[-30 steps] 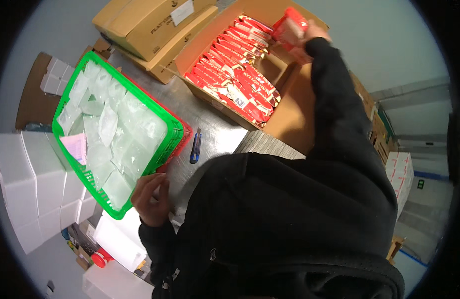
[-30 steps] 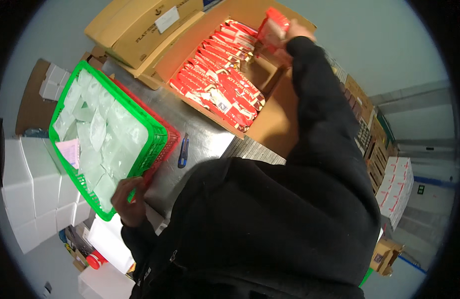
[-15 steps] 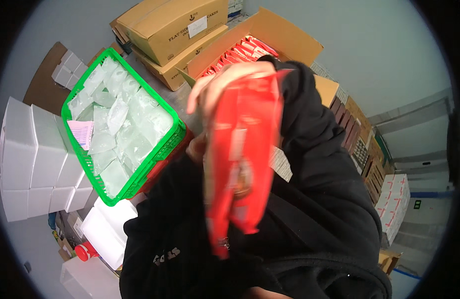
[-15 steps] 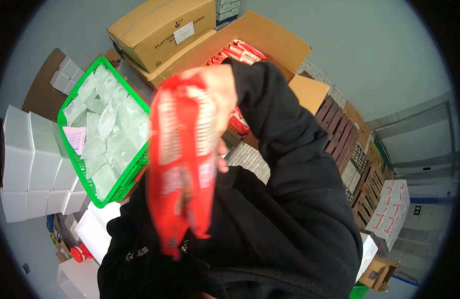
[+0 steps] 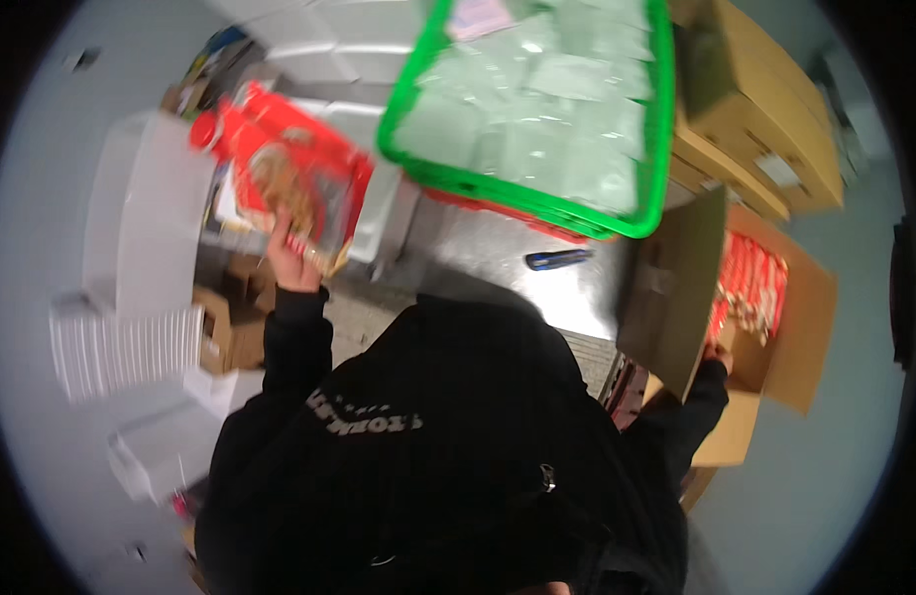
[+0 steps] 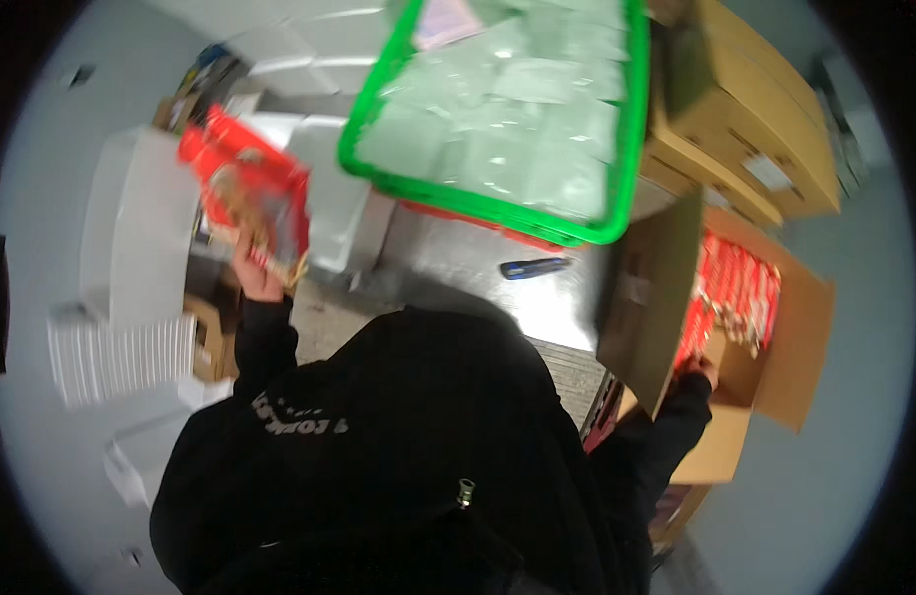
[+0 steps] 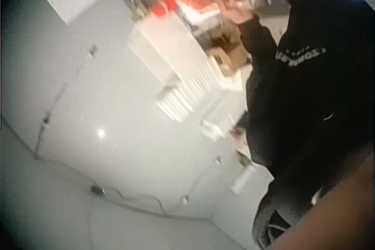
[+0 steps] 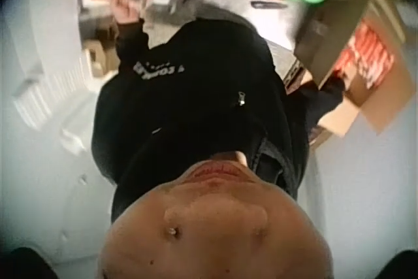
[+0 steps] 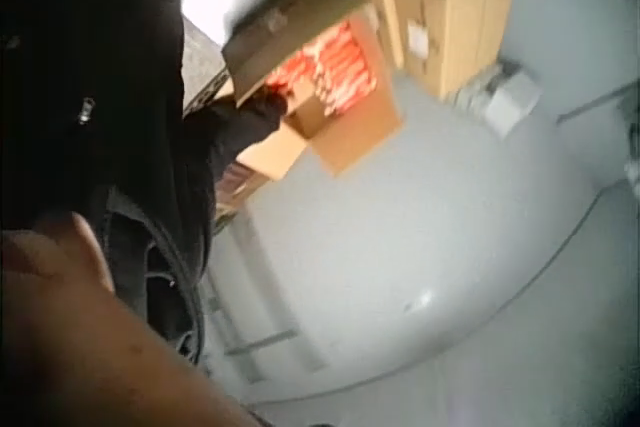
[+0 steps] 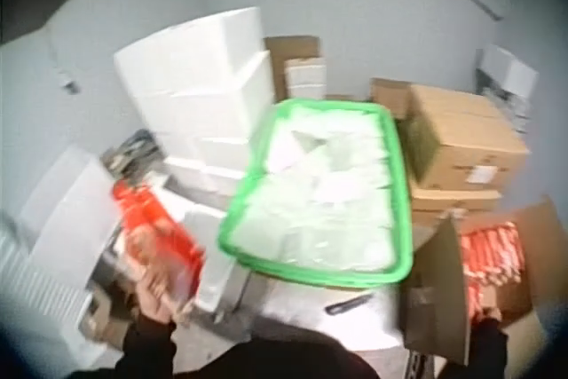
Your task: Packing instant food pouches and ice packs into styrofoam shipping containers.
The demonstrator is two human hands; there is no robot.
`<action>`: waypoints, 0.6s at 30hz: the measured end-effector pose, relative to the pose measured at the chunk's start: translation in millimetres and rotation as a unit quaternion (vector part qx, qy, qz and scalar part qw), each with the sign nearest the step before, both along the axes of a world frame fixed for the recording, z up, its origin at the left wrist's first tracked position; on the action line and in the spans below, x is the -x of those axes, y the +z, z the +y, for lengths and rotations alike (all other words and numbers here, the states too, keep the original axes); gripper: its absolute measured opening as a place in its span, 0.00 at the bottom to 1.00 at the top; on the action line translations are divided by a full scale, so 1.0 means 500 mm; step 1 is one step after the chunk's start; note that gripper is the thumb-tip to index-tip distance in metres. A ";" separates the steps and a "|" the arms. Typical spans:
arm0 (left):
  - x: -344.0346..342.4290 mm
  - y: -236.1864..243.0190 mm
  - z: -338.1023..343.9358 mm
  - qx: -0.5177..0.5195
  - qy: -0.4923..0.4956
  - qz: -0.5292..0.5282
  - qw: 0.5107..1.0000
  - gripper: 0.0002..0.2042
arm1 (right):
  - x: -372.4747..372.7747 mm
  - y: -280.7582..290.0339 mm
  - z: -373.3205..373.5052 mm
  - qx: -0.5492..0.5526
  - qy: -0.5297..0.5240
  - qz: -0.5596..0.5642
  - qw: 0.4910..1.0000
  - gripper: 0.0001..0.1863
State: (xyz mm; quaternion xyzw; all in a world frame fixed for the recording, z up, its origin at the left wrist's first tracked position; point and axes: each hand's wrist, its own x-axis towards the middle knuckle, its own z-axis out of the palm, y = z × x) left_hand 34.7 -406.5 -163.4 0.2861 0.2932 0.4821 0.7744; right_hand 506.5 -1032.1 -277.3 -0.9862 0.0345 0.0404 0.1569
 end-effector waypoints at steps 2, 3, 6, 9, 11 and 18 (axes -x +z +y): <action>0.011 0.018 0.019 0.020 0.017 0.009 1.000 0.18 | 0.003 0.028 0.061 0.031 0.018 0.001 0.999 0.20; 0.013 -0.003 0.027 0.027 0.022 0.019 0.999 0.19 | 0.002 0.047 0.079 0.067 -0.003 -0.018 0.998 0.21; -0.021 -0.042 0.027 0.106 0.000 0.009 0.994 0.18 | -0.015 0.039 0.041 0.130 -0.005 -0.027 0.991 0.21; -0.038 -0.141 0.078 0.159 -0.034 -0.022 0.987 0.17 | -0.007 0.086 0.038 0.169 0.000 -0.022 0.985 0.24; -0.071 -0.192 0.124 0.228 -0.082 -0.042 0.969 0.16 | -0.014 0.138 0.025 0.295 -0.124 0.088 0.943 0.26; -0.081 -0.520 0.226 0.304 0.005 0.135 0.943 0.21 | 0.165 0.560 0.128 -0.002 -0.134 -0.287 0.949 0.22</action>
